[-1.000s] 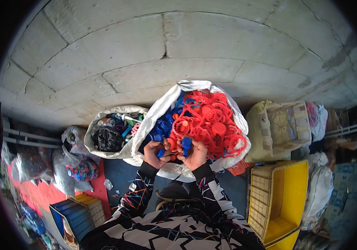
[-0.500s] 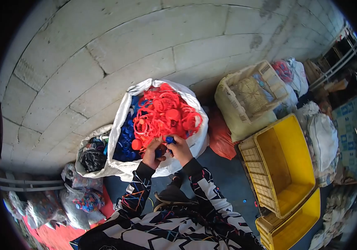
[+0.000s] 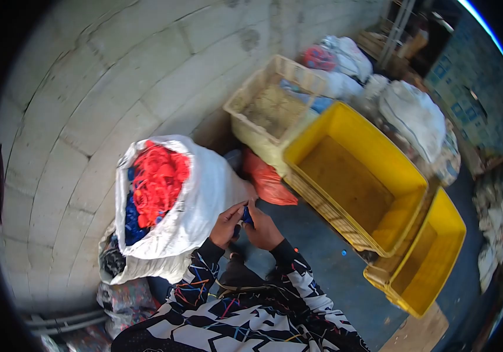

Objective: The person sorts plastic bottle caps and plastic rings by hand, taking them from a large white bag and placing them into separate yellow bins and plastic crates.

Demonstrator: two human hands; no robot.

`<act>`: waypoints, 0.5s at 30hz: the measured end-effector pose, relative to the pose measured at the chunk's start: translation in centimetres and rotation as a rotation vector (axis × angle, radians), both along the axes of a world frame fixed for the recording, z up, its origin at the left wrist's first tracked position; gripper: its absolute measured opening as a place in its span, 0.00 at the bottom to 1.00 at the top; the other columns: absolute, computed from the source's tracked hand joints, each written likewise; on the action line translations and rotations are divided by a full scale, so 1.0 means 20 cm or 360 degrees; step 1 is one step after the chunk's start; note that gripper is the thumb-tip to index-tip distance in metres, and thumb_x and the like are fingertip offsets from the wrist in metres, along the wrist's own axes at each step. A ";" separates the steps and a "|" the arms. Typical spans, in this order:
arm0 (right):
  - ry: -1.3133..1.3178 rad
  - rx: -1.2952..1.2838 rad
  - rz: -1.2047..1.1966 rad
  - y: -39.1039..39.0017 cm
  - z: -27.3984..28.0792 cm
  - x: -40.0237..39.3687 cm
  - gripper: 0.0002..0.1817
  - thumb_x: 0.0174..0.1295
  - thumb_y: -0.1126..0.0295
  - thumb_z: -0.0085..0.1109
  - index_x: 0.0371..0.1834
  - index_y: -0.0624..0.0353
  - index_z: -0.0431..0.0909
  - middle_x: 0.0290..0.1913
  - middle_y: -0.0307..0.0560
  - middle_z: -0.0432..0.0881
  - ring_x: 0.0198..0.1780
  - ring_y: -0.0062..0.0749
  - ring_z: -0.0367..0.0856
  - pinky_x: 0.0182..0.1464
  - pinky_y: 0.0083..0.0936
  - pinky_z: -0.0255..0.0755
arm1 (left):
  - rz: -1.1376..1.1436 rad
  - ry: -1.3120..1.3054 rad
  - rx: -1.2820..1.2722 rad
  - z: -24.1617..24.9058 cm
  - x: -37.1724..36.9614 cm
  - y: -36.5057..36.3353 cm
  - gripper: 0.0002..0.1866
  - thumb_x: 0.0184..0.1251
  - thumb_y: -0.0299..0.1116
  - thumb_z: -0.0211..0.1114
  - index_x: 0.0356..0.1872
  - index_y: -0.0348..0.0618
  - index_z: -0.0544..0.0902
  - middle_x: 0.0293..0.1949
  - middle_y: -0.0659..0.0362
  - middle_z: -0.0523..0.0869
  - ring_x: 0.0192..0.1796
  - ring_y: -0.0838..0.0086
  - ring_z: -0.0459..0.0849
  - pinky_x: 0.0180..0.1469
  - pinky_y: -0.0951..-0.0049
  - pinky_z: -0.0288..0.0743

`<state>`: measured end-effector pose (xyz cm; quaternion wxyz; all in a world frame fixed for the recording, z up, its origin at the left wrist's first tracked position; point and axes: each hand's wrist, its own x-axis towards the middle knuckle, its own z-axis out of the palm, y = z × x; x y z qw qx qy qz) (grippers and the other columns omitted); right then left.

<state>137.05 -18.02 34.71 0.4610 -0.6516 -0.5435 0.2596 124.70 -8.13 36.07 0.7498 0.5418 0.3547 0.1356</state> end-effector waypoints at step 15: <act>0.2462 0.0885 -0.1251 -1.38 -0.17 0.61 0.18 0.70 0.55 0.45 0.51 0.58 0.71 0.48 0.49 0.80 0.38 0.31 0.78 0.35 0.26 0.72 | -0.0714 -0.0082 -0.1414 -0.23 1.10 -1.01 0.12 0.69 0.41 0.57 0.43 0.42 0.76 0.39 0.55 0.84 0.34 0.75 0.80 0.34 0.77 0.76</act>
